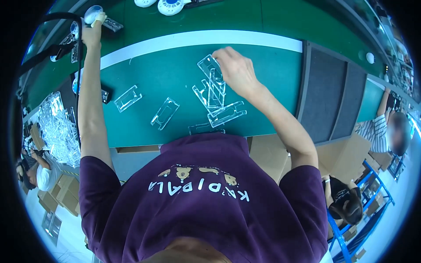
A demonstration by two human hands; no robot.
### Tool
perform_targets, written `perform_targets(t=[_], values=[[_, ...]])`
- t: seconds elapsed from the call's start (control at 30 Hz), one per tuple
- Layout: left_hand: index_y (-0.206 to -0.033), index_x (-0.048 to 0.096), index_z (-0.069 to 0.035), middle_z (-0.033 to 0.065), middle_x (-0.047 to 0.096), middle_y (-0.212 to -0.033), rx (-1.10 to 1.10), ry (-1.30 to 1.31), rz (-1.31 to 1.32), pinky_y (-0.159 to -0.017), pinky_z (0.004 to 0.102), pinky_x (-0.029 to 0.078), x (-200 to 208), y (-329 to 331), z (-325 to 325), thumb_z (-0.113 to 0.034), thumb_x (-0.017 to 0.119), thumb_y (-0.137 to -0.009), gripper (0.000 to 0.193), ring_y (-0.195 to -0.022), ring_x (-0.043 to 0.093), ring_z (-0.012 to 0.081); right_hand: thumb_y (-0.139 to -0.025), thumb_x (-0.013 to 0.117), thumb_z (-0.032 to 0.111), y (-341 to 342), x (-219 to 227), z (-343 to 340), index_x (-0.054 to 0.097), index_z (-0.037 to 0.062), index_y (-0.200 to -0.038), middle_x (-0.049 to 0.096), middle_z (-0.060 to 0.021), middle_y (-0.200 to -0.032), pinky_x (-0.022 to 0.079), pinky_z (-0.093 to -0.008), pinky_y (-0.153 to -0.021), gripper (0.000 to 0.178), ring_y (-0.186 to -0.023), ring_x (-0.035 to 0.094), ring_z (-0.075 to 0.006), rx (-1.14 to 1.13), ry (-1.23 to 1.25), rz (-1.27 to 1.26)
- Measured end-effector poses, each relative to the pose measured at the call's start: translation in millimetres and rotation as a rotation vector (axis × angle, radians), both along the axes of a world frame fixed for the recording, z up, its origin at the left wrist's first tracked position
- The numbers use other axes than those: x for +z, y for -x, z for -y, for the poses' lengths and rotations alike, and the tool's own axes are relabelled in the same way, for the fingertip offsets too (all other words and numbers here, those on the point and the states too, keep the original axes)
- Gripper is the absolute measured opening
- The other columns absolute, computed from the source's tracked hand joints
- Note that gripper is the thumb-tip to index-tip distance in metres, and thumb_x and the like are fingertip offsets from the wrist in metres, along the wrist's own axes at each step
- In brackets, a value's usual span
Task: Assembling small circular plastic components onto a base device and packing them into a cardboard box.
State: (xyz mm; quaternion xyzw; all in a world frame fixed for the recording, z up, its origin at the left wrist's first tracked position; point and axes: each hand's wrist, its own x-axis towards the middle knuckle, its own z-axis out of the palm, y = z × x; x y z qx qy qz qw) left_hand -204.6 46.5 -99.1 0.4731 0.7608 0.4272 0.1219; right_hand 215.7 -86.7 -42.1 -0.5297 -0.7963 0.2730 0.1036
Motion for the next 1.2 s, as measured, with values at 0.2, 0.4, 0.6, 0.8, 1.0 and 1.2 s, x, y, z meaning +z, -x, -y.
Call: perform_targets(t=[0.2,0.4,0.6,0.8,1.0,1.2], values=[[-0.118,0.042,0.004,0.0166,0.058,-0.098,-0.300,0.353,0.410,-0.049,0.0312,0.049,42.1,-126.2,41.6,-0.040,0.057,-0.080,0.060,-0.067,0.065,0.0205,-0.071,0.055,-0.001,-21.8,-2.8,-15.3,0.055,0.0089,-0.110,0.052,-0.0078,-0.117,0.039,-0.0388,-0.095,0.040,-0.108,0.049,-0.0250,0.759,-0.419,0.134],[-0.117,0.038,0.006,0.0138,0.056,-0.091,-0.034,0.348,0.894,-0.045,0.0274,0.049,20.8,-176.7,19.1,-0.034,0.068,-0.074,0.066,-0.067,0.060,0.0173,-0.071,0.056,0.001,-26.8,-17.6,-26.8,0.052,0.0091,-0.113,0.054,-0.0075,-0.107,0.034,-0.0396,-0.101,0.044,-0.108,0.048,-0.0231,0.959,-0.462,0.038],[-0.116,0.038,0.006,0.0119,0.054,-0.096,-0.079,-0.177,0.777,-0.062,0.0264,0.050,20.1,-190.2,24.5,-0.027,0.075,-0.067,0.069,-0.080,0.056,0.0169,-0.070,0.056,0.002,-38.1,-8.1,-11.4,0.052,0.0091,-0.113,0.054,-0.0079,-0.095,0.042,-0.0377,-0.090,0.043,-0.093,0.053,-0.0216,0.992,-0.536,-0.015],[-0.096,0.056,-0.002,0.0054,0.058,-0.082,-0.052,-0.515,0.549,-0.059,0.0230,0.041,92.7,-222.2,52.8,-0.029,0.065,-0.077,0.034,-0.071,0.054,0.0159,-0.072,0.057,0.001,-37.5,24.5,13.9,0.050,0.0087,-0.115,0.047,-0.0080,-0.078,0.044,-0.0373,-0.070,0.045,-0.076,0.052,-0.0219,0.672,-0.346,-0.007],[-0.116,0.041,0.002,0.0104,0.055,-0.100,-0.296,-0.376,1.047,-0.079,0.0289,0.045,84.5,-192.3,87.1,-0.027,0.069,-0.075,0.057,-0.090,0.056,0.0189,-0.073,0.059,0.001,-34.8,73.1,34.6,0.043,0.0120,-0.126,0.046,-0.0097,-0.077,0.044,-0.0350,-0.066,0.056,-0.073,0.052,-0.0233,0.311,-0.104,0.228],[-0.110,0.046,-0.001,0.0084,0.057,-0.097,-0.364,-0.322,1.111,-0.078,0.0280,0.045,85.8,-190.6,111.7,-0.031,0.065,-0.079,0.047,-0.088,0.058,0.0180,-0.073,0.064,0.008,-25.1,96.9,44.7,0.040,0.0148,-0.130,0.047,-0.0102,-0.080,0.045,-0.0339,-0.063,0.062,-0.068,0.051,-0.0248,0.283,-0.246,0.266]])
